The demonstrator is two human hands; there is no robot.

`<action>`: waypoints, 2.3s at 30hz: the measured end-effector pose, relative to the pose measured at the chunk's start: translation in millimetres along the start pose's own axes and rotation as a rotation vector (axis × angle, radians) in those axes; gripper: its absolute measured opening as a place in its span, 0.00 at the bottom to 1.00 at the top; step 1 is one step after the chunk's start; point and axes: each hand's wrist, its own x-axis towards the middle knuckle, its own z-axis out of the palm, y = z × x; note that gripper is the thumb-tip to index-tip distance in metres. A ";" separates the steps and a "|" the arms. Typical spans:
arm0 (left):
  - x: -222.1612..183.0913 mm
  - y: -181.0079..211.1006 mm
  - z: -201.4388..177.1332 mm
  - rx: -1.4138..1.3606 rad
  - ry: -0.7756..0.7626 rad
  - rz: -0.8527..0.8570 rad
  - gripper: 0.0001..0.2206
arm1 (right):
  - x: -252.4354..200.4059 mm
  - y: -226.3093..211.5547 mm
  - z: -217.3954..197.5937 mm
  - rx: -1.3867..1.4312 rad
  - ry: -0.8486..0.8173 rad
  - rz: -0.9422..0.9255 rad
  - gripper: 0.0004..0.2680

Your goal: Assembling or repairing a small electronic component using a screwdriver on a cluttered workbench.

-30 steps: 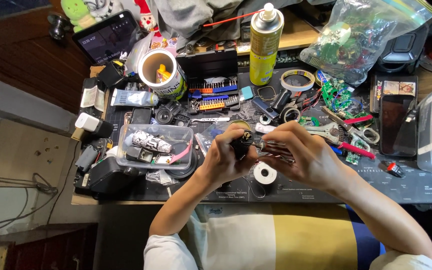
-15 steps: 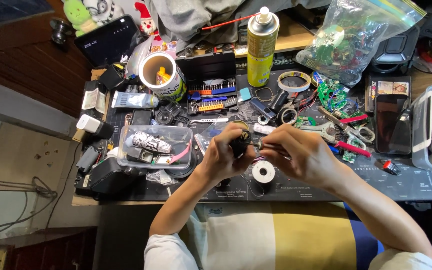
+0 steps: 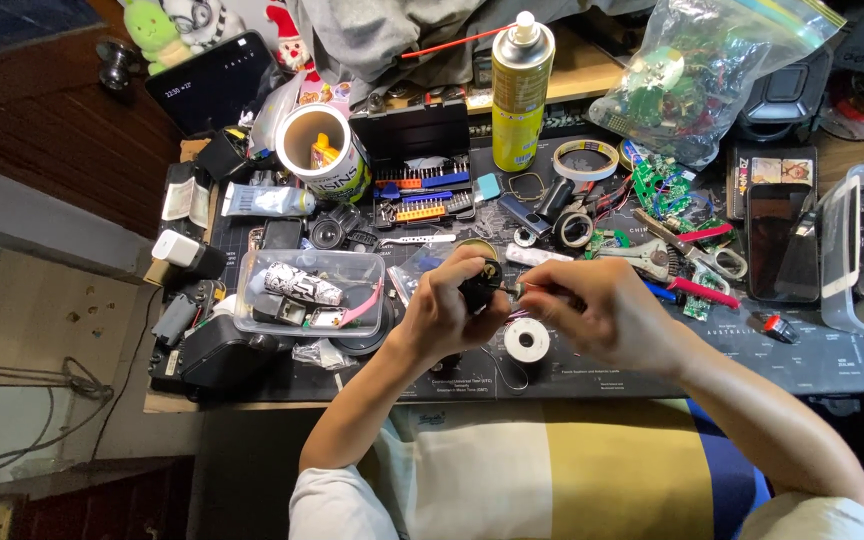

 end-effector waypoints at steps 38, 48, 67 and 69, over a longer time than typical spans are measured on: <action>25.6 -30.5 -159.5 -0.533 0.665 -0.427 0.21 | 98.3 53.9 71.1 -0.260 -0.164 0.055 0.07; 29.5 -23.6 -185.9 -0.572 0.846 -0.297 0.13 | 148.7 44.7 150.9 -0.932 -0.481 -0.542 0.04; 29.3 -28.5 -193.8 -0.635 0.878 -0.290 0.15 | 178.4 13.8 202.1 -1.442 -0.695 -0.612 0.15; 29.4 -29.5 -193.2 -0.653 0.886 -0.278 0.14 | 178.9 14.5 196.0 -1.453 -0.641 -0.620 0.10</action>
